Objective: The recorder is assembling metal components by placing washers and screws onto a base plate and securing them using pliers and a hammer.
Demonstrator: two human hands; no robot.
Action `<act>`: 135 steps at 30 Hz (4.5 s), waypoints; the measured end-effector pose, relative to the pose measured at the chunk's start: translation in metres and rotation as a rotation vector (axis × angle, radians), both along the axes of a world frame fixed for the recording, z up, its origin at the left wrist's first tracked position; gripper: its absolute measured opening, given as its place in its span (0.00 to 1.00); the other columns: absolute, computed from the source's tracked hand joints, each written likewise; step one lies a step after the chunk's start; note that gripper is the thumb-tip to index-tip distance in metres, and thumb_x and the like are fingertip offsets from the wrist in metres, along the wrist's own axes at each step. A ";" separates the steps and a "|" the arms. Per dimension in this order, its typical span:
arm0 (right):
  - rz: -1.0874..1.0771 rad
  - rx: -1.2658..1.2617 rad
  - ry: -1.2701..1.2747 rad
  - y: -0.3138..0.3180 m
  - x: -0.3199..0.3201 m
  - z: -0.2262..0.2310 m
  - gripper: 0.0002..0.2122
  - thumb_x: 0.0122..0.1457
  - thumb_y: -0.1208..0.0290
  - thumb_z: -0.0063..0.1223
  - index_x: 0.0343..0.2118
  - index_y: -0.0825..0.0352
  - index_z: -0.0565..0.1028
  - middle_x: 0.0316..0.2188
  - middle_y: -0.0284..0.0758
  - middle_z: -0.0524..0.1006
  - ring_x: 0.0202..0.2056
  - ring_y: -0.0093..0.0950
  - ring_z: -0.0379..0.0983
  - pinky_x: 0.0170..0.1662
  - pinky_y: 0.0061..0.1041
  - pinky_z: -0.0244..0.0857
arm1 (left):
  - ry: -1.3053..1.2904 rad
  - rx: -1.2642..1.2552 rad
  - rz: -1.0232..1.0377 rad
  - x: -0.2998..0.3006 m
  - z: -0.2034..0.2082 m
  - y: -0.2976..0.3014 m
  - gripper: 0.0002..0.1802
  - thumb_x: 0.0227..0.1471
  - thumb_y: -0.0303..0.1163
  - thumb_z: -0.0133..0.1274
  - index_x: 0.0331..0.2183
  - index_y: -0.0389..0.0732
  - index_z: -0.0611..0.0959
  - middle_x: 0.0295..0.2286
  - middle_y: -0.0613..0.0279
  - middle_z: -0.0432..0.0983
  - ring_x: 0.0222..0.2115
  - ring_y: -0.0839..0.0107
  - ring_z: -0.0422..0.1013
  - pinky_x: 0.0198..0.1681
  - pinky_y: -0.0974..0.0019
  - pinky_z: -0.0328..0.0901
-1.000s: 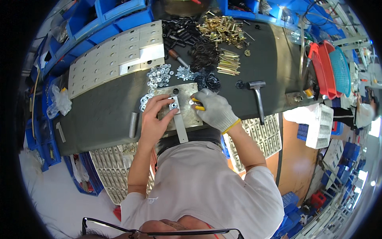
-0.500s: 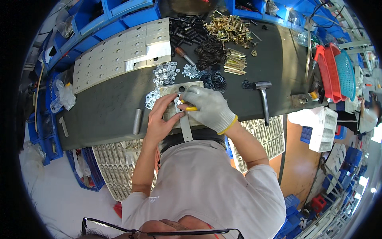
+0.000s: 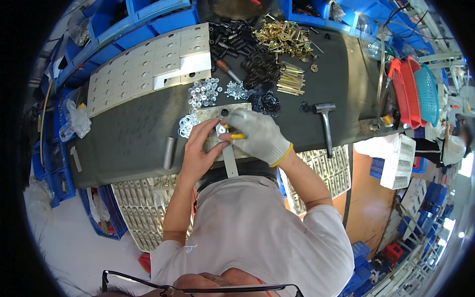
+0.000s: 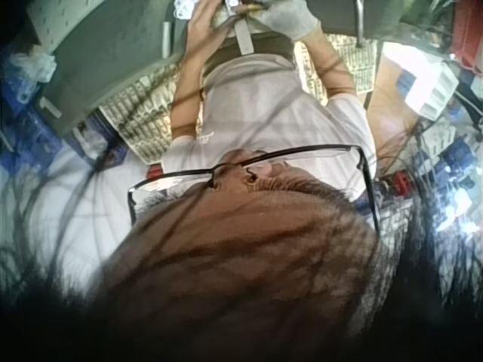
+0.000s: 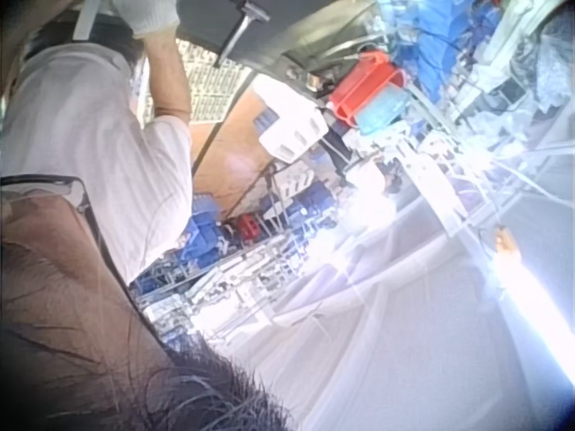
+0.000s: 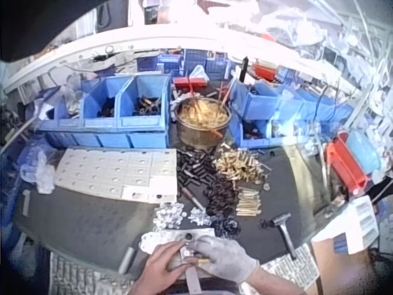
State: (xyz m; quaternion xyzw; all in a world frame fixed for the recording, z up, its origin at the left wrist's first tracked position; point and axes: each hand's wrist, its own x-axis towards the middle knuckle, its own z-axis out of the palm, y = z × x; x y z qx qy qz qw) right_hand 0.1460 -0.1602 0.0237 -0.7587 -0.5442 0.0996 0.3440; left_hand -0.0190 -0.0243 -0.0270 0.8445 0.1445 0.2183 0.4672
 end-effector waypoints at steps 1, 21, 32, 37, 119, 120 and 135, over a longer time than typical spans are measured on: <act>-0.013 0.033 0.049 0.002 0.007 0.000 0.12 0.56 0.61 0.69 0.37 0.62 0.82 0.33 0.34 0.81 0.34 0.36 0.80 0.35 0.33 0.74 | -0.004 0.000 0.001 -0.001 0.001 0.000 0.36 0.44 0.26 0.71 0.57 0.38 0.79 0.53 0.50 0.78 0.54 0.53 0.73 0.59 0.57 0.66; -0.044 -0.448 -0.315 0.085 0.078 -0.037 0.11 0.56 0.66 0.61 0.39 0.65 0.81 0.39 0.41 0.81 0.44 0.42 0.79 0.48 0.40 0.74 | 0.137 0.416 0.108 0.100 -0.011 0.052 0.08 0.51 0.23 0.61 0.36 0.34 0.89 0.33 0.54 0.78 0.40 0.54 0.72 0.45 0.54 0.69; -0.064 -0.328 -0.252 0.072 0.083 -0.032 0.10 0.56 0.68 0.60 0.40 0.63 0.81 0.39 0.40 0.80 0.44 0.42 0.79 0.47 0.40 0.74 | 0.084 0.517 -0.064 0.108 -0.008 0.069 0.06 0.49 0.22 0.62 0.33 0.32 0.87 0.32 0.52 0.78 0.38 0.53 0.74 0.44 0.55 0.70; -0.017 -0.301 -0.264 0.087 0.085 -0.035 0.09 0.58 0.68 0.57 0.39 0.63 0.82 0.40 0.42 0.81 0.43 0.43 0.80 0.47 0.41 0.74 | 0.056 0.015 0.180 0.047 0.019 0.081 0.06 0.54 0.25 0.63 0.34 0.32 0.87 0.28 0.55 0.80 0.27 0.69 0.76 0.32 0.66 0.69; -0.547 0.946 1.335 -0.047 0.132 -0.018 0.31 0.71 0.38 0.33 0.40 0.65 0.78 0.32 0.34 0.77 0.31 0.27 0.74 0.32 0.25 0.64 | 0.396 0.614 -0.056 0.078 0.023 0.236 0.31 0.46 0.30 0.68 0.53 0.41 0.79 0.52 0.57 0.75 0.57 0.52 0.66 0.60 0.49 0.59; -0.561 1.025 1.306 -0.034 0.138 -0.018 0.30 0.72 0.40 0.32 0.44 0.66 0.77 0.34 0.35 0.78 0.34 0.28 0.75 0.37 0.27 0.67 | 0.444 0.602 -0.065 0.081 0.023 0.238 0.30 0.45 0.30 0.68 0.52 0.41 0.80 0.50 0.58 0.75 0.55 0.53 0.67 0.59 0.50 0.59; -0.375 1.017 1.297 0.026 0.148 -0.063 0.20 0.73 0.52 0.38 0.38 0.66 0.74 0.31 0.35 0.75 0.33 0.28 0.73 0.40 0.31 0.70 | 0.589 0.620 -0.054 0.099 0.030 0.239 0.26 0.42 0.30 0.69 0.46 0.43 0.79 0.46 0.61 0.76 0.52 0.55 0.68 0.57 0.48 0.60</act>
